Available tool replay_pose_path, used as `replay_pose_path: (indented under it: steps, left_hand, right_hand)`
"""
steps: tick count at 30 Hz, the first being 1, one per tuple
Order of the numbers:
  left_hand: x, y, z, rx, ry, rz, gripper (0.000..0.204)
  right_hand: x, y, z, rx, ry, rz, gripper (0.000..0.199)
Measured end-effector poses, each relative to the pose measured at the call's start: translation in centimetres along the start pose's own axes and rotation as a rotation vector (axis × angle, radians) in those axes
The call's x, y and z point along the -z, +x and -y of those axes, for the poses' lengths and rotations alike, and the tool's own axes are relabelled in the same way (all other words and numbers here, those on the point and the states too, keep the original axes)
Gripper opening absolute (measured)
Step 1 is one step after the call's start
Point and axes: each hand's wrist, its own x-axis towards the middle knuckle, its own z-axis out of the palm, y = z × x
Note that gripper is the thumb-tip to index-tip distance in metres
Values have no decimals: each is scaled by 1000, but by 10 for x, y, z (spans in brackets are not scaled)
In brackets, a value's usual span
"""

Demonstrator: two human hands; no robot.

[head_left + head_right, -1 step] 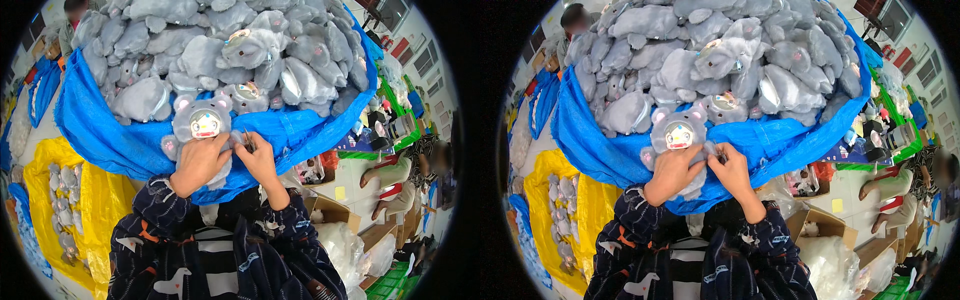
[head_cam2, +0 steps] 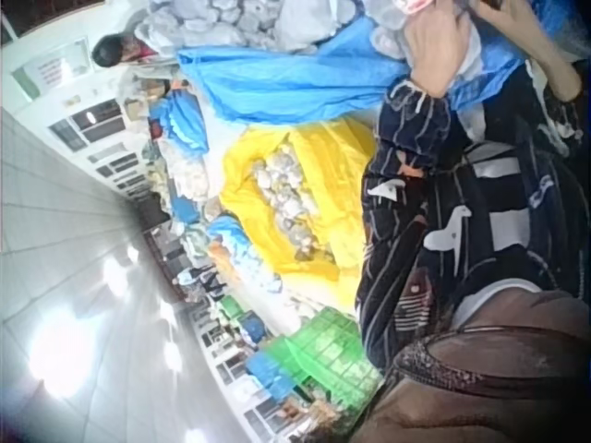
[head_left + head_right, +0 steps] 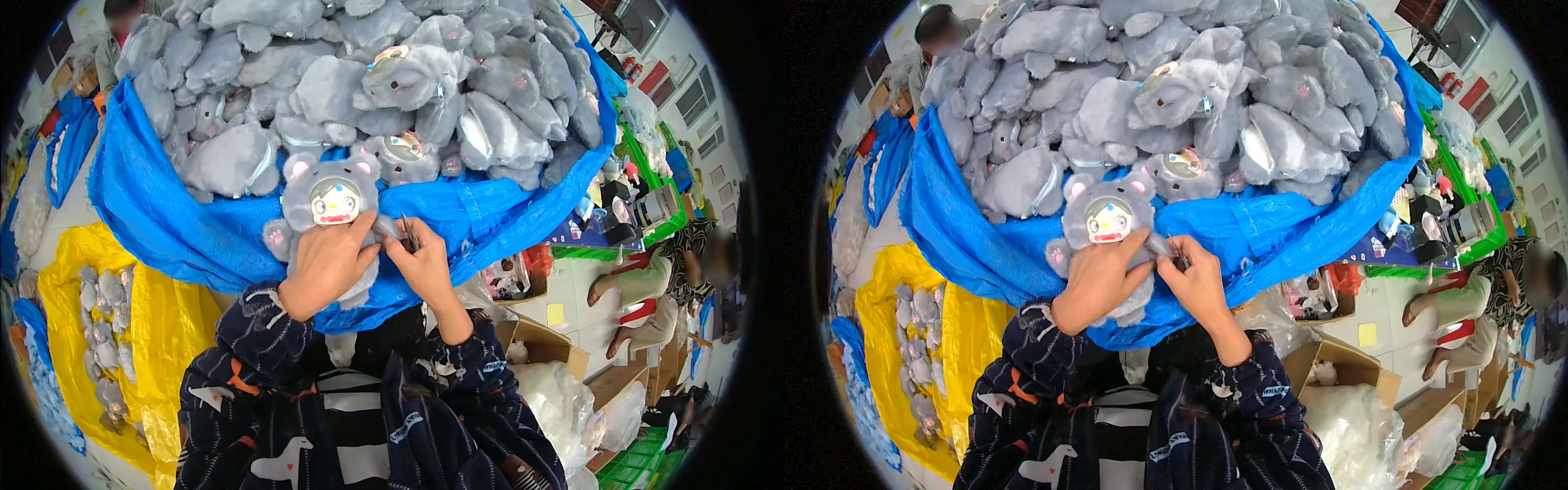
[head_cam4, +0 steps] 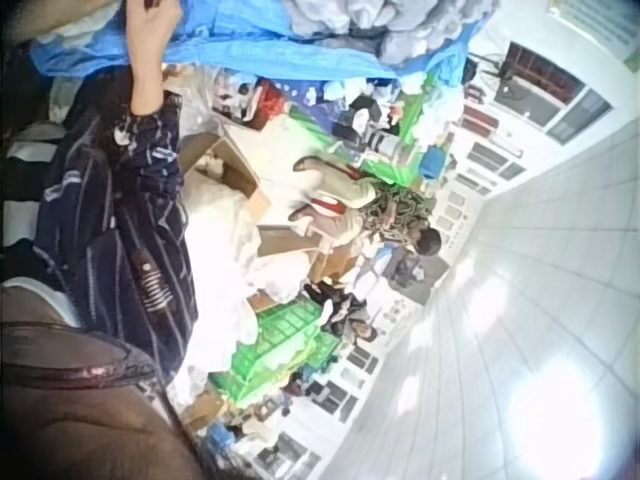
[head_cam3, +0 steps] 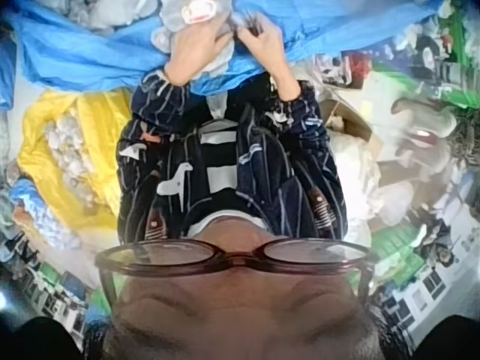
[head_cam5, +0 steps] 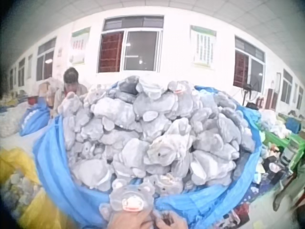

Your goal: The person picks up grey stuffed animals from a large blue sack, uses scissors to trim loose threads or tags, and returns them to the sack. The process is repeated for multiple items.

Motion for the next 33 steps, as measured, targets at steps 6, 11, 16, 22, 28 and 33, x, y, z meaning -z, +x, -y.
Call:
replay_pose_path:
  steps: [6, 11, 16, 22, 28, 33]
  left_hand:
    - [-3, 8, -1, 7, -47, 91, 23]
    - [-7, 6, 1, 1, -70, 50, 19]
    - [-16, 2, 5, 9, -51, 8, 20]
    - [12, -33, 18, -105, -307, -240, 18]
    - [19, -105, 37, 444, -451, -109, 22]
    - [-9, -102, 34, 583, -1164, 15, 19]
  right_hand:
    - [11, -19, -4, -21, 94, -46, 15]
    - [22, -25, 19, 58, -46, -213, 17]
    - [-9, -4, 0, 337, -421, -147, 17]
    - [12, -10, 13, -255, 252, -169, 25]
    - [7, -55, 28, -124, -38, 83, 29]
    - [-22, -62, 29, -270, -9, 258, 25]
